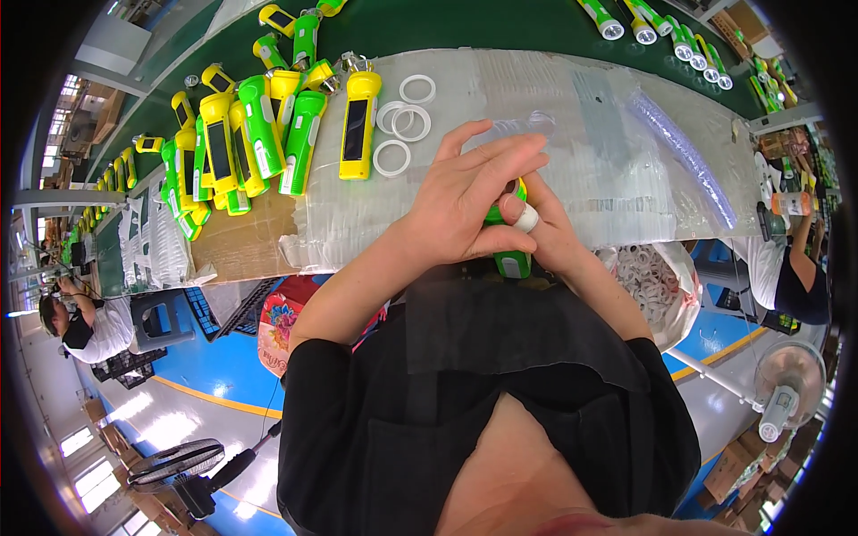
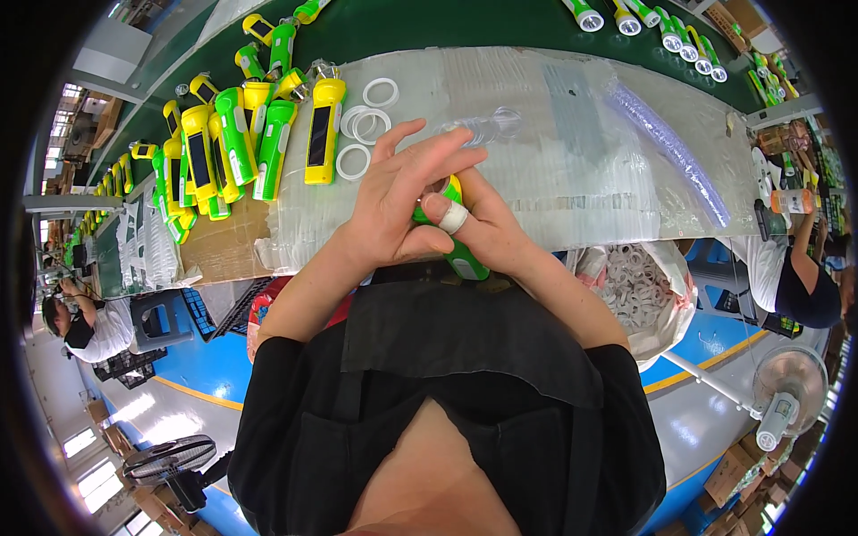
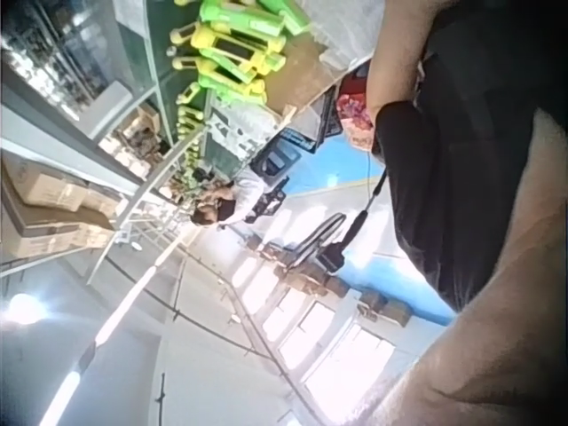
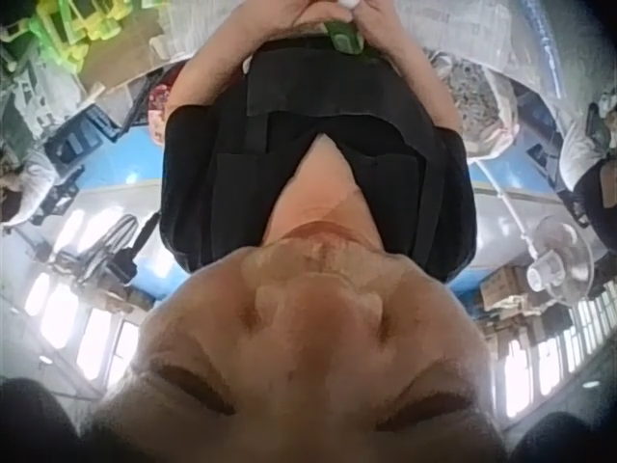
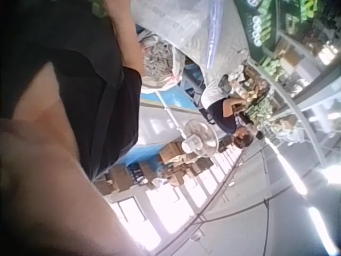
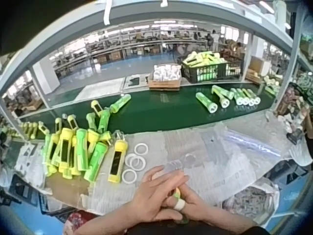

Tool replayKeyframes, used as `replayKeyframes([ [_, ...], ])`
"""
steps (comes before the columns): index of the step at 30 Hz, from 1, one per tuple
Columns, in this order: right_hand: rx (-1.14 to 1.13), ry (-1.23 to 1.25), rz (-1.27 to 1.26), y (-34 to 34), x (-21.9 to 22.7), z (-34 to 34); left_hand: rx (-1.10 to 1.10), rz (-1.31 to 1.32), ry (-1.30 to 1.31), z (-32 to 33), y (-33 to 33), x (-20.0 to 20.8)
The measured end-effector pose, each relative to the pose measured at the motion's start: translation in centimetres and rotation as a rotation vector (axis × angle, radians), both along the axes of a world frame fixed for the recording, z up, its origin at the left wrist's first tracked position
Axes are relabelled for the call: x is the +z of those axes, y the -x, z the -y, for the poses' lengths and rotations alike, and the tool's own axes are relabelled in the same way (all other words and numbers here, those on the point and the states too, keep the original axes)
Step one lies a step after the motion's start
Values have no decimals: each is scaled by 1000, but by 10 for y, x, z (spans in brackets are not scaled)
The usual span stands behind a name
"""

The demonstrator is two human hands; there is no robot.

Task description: Assembling and inspecting portable LED flashlights on a factory production line.

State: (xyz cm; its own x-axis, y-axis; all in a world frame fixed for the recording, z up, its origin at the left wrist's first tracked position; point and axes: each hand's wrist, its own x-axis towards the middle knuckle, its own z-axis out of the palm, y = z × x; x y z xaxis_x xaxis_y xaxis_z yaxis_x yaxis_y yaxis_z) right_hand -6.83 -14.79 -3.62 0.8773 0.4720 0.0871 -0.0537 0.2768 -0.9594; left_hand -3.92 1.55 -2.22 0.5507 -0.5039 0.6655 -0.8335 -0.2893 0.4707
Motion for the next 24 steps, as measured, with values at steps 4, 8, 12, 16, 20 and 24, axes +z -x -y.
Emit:
replayKeyframes([
  [4,53,38,-147,-6,1,3,31,121,-91,-4,-4,-3],
  [8,54,18,-75,-13,-14,7,-32,39,-16,-3,-7,-1],
  [12,-113,-136,21,-30,8,7,211,-34,163,-18,-40,-11],
  [16,-257,-49,205,-55,-4,10,609,67,-173,-47,-103,-34],
  [20,-202,-95,196,-54,-2,12,717,-189,-749,-59,-121,-41],
  [24,-216,-146,195,-58,-5,12,611,-205,-373,-51,-118,-35],
])
